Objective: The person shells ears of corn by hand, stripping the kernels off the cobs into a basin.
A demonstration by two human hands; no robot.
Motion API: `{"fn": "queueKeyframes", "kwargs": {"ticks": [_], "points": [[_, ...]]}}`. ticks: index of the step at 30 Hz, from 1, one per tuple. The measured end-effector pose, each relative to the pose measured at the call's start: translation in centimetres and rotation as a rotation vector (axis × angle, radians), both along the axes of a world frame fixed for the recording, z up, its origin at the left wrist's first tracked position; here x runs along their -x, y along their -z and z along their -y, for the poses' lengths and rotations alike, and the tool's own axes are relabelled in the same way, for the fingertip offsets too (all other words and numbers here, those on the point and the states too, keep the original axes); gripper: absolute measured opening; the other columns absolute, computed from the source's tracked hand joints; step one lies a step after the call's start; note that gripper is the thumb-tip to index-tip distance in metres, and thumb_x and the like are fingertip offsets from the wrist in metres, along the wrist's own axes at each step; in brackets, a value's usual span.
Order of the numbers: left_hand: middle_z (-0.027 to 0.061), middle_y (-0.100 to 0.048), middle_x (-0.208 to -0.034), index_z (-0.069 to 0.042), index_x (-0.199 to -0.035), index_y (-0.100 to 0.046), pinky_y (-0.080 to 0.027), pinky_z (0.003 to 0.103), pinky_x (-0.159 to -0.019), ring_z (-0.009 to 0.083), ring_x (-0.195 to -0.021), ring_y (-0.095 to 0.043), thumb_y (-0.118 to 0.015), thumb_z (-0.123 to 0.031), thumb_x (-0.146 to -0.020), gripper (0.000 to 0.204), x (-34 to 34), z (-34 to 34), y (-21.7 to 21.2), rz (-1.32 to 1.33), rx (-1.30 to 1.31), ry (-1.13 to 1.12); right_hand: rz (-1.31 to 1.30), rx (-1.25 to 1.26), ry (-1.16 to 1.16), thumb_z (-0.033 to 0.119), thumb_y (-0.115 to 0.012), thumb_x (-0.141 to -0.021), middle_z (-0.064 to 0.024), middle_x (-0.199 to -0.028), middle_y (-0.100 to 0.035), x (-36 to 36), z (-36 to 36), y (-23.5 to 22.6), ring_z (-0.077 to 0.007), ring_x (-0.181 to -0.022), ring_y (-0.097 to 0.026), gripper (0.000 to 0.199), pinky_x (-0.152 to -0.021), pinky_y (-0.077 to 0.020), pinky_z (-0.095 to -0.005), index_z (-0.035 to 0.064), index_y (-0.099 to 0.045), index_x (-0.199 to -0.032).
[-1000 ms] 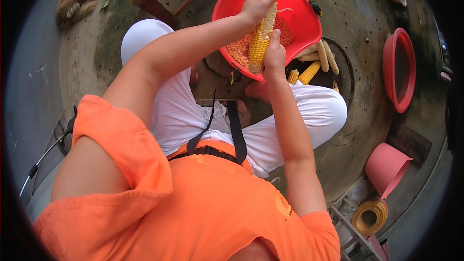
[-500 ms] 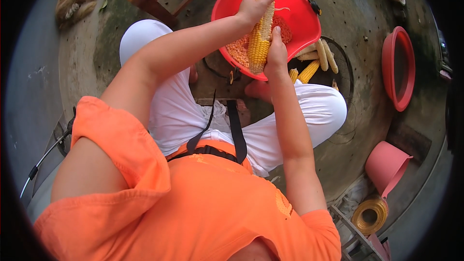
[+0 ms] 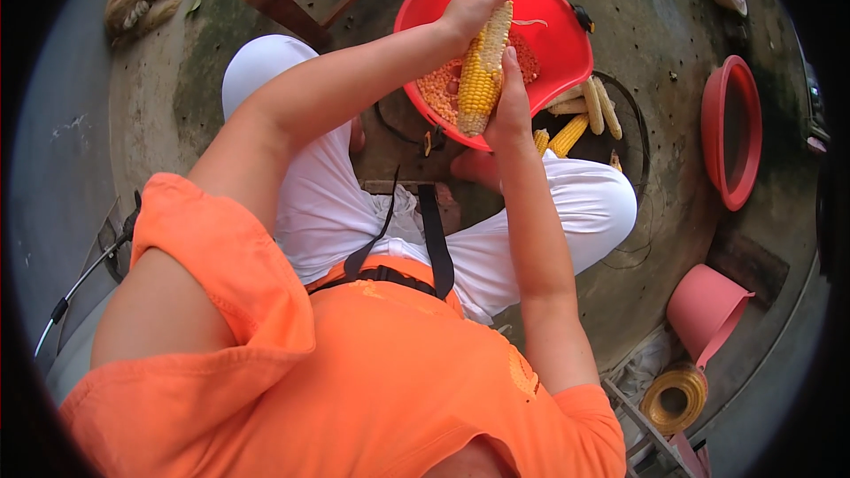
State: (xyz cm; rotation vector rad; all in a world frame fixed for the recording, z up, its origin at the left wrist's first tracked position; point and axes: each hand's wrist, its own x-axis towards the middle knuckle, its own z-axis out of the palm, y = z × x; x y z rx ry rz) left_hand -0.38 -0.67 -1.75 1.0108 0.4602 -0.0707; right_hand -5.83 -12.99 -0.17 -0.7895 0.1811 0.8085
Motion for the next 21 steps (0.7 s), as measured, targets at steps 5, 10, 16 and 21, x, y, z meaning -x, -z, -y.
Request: {"fn": "queueKeyframes", "kwargs": {"ticks": [5,10,16,21], "points": [[0.0065,-0.054,-0.067,-0.004,-0.085,-0.053,-0.046,0.031,-0.048,0.0172,-0.053,-0.054,-0.057,-0.032,-0.083,0.029,-0.6,0.2,0.4,0.031,-0.122,-0.086,0.763,0.672,0.117,0.029,-0.040,-0.093,-0.0047,-0.084,-0.055,0.9,-0.3,1.7,-0.0119,-0.065,-0.052,0.035,-0.060,-0.0451,-0.0250,-0.0024,-0.049,-0.105],[0.0043,-0.055,-0.069,-0.004,-0.079,-0.055,-0.043,0.028,-0.052,0.0129,-0.055,-0.052,-0.057,-0.032,-0.083,0.028,-0.3,0.8,0.8,0.000,-0.337,-0.165,0.560,0.702,0.085,0.032,-0.037,-0.093,-0.0084,-0.077,-0.056,-0.9,0.1,4.3,-0.0153,-0.074,-0.056,0.039,-0.067,-0.0436,-0.0281,-0.0035,-0.053,-0.097],[0.0035,-0.055,-0.070,-0.004,-0.078,-0.055,-0.043,0.029,-0.054,0.0122,-0.058,-0.052,-0.058,-0.032,-0.082,0.028,-0.3,-0.1,-0.3,-0.079,-0.048,-0.202,0.200,0.314,-0.001,0.035,-0.038,-0.092,-0.0096,-0.084,-0.058,-0.4,0.4,0.3,-0.0198,-0.069,-0.061,0.038,-0.056,-0.0511,-0.0300,0.0003,-0.050,-0.102],[0.0039,-0.055,-0.071,-0.003,-0.081,-0.055,-0.044,0.029,-0.057,0.0128,-0.061,-0.053,-0.057,-0.032,-0.082,0.029,-0.4,-0.1,1.1,-0.014,-0.267,-0.235,0.227,0.363,-0.043,0.037,-0.039,-0.091,-0.0109,-0.083,-0.058,-0.4,-0.1,1.5,-0.0223,-0.060,-0.061,0.040,-0.050,-0.0514,-0.0318,0.0011,-0.047,-0.106]]}}
